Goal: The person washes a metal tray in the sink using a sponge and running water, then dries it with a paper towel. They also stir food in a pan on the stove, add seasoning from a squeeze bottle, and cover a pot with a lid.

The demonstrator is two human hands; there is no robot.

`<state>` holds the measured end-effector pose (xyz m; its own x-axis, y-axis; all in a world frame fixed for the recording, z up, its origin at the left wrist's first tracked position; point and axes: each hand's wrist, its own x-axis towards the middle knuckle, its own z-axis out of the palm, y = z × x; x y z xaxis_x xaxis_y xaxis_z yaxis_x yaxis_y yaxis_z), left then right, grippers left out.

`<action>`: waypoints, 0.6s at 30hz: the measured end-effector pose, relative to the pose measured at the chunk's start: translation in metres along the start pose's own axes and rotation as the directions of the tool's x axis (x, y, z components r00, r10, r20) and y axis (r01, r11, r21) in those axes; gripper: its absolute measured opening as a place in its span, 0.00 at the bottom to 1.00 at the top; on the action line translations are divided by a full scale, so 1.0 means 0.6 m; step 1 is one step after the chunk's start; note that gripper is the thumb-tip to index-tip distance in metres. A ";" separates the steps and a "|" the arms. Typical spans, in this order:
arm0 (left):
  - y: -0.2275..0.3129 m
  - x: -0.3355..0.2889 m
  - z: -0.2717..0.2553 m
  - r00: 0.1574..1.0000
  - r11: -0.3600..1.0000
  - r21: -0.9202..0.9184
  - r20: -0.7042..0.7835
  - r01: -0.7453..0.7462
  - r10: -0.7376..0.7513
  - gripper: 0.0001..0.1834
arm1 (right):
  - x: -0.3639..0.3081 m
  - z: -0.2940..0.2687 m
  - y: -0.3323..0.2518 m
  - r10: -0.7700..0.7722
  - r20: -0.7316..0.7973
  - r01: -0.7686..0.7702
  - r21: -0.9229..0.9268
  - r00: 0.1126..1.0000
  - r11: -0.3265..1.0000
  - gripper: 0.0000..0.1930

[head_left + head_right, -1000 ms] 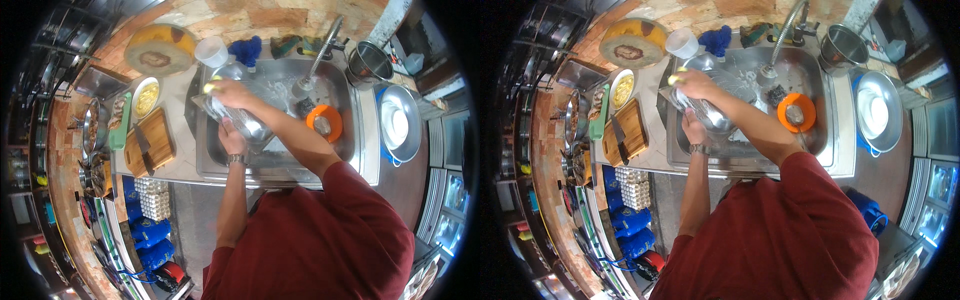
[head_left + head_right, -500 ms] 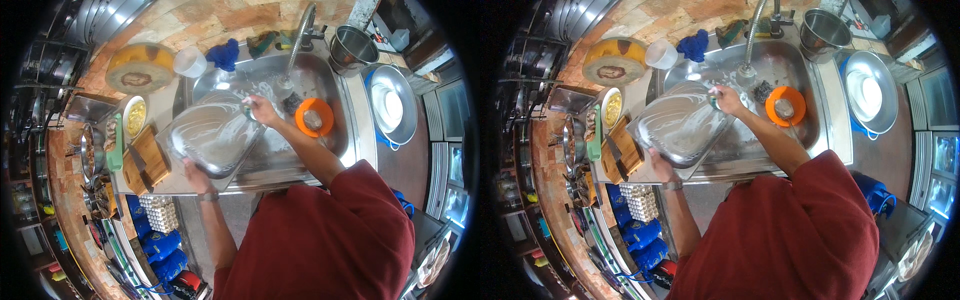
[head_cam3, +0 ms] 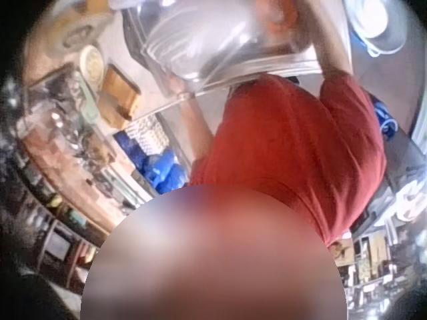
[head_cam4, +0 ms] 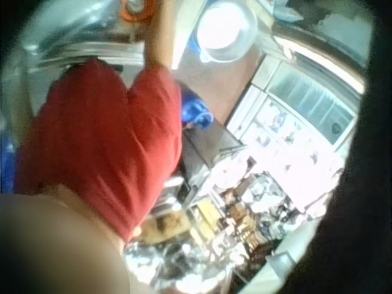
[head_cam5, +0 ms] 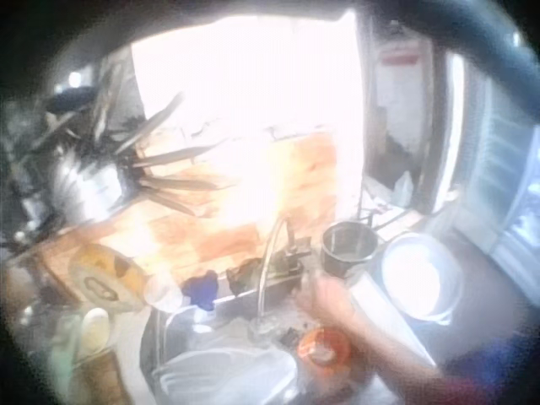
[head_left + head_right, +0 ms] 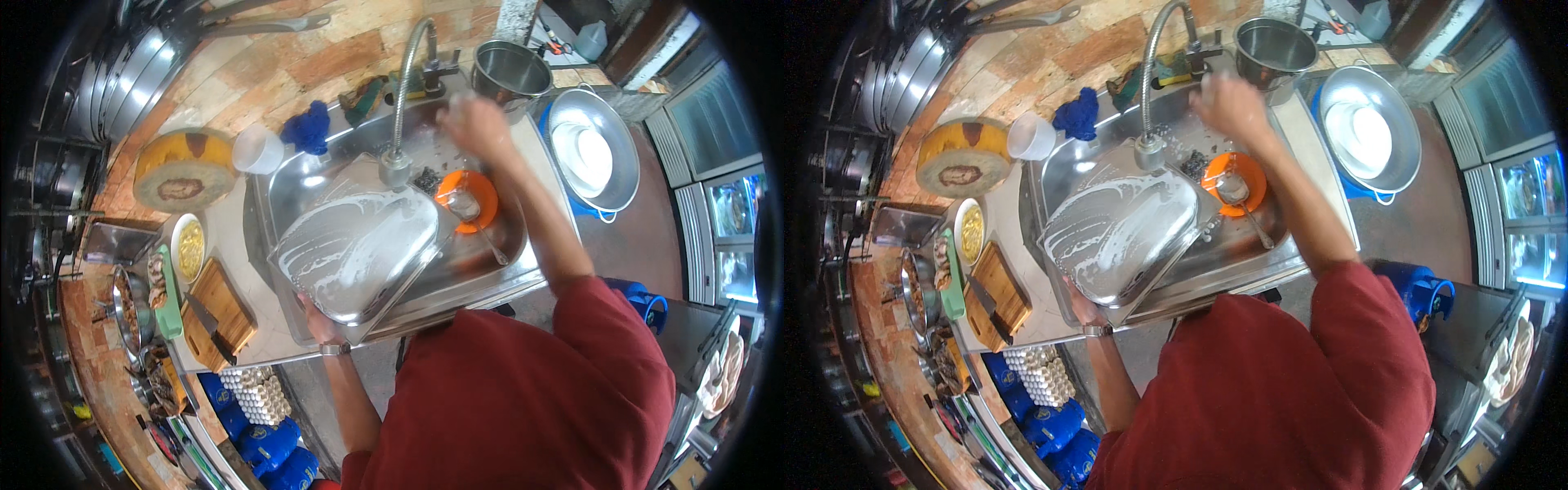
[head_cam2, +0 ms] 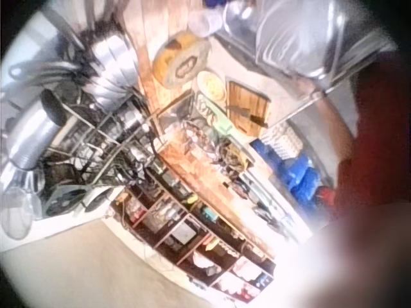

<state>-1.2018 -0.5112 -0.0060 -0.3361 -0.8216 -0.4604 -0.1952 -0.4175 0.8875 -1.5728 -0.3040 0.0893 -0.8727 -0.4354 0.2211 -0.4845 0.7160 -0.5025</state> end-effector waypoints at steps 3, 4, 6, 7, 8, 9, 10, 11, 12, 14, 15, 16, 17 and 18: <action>-0.019 0.016 0.010 0.998 0.993 -0.116 0.059 0.028 -0.021 0.36 | 0.095 -0.096 0.042 -0.111 -0.145 0.086 -0.165 0.983 0.983 0.17; -0.030 0.030 0.005 0.996 0.997 -0.073 0.090 0.006 0.001 0.36 | 0.128 -0.110 0.069 -0.101 -0.091 0.079 -0.218 0.991 0.973 0.17; -0.032 0.036 0.013 0.994 0.999 -0.040 0.111 -0.018 0.022 0.36 | 0.175 -0.120 0.112 -0.064 0.022 0.068 -0.315 0.998 0.947 0.17; -0.030 0.036 0.016 0.994 0.999 -0.028 0.107 -0.035 0.037 0.36 | 0.183 -0.113 0.109 -0.170 -0.024 0.157 -0.276 0.985 0.948 0.16; -0.029 0.038 0.022 0.992 0.994 -0.099 0.118 -0.038 0.050 0.35 | 0.191 -0.104 0.103 -0.272 -0.075 0.247 -0.242 0.960 0.938 0.15; -0.027 0.042 0.031 0.989 0.984 -0.171 0.130 -0.041 0.064 0.35 | 0.202 -0.095 0.097 -0.367 -0.129 0.335 -0.213 0.921 0.918 0.15; -0.029 0.038 0.029 0.988 0.976 -0.218 0.138 -0.032 0.064 0.35 | 0.222 -0.068 0.093 -0.374 0.069 0.370 -0.385 0.925 0.846 0.13; -0.028 0.037 0.022 0.992 0.981 -0.190 0.116 -0.024 0.047 0.35 | 0.218 -0.040 0.072 -0.306 0.190 0.359 -0.430 0.933 0.828 0.13; -0.025 0.042 0.021 0.994 0.985 -0.171 0.099 -0.020 0.038 0.35 | 0.215 -0.020 0.045 -0.233 0.298 0.356 -0.480 0.926 0.802 0.13; -0.014 0.042 0.034 0.996 0.977 -0.208 0.076 -0.037 0.054 0.35 | 0.207 0.008 0.024 -0.167 0.341 0.342 -0.562 0.925 0.753 0.13; -0.011 0.049 0.035 0.995 0.974 -0.223 0.070 -0.049 0.066 0.35 | 0.197 0.025 0.025 -0.181 0.287 0.323 -0.591 0.941 0.739 0.13; -0.016 0.054 0.029 0.996 0.969 -0.242 0.059 -0.054 0.070 0.35 | 0.183 0.027 0.004 -0.104 0.354 0.308 -0.588 0.929 0.748 0.14; -0.024 0.055 0.028 0.996 0.965 -0.256 0.051 -0.051 0.067 0.35 | 0.163 0.032 -0.015 -0.019 0.423 0.290 -0.587 0.906 0.756 0.14; -0.016 0.047 0.042 1.000 0.976 -0.218 -0.004 -0.012 0.011 0.36 | 0.145 0.048 -0.007 0.021 0.461 0.283 -0.581 0.887 0.763 0.14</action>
<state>-1.2328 -0.5208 -0.0281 -0.3349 -0.8276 -0.4504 0.0147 -0.4826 0.8757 -1.6447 -0.3608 0.0867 -0.7568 -0.6225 -0.1995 -0.6521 0.7401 0.1643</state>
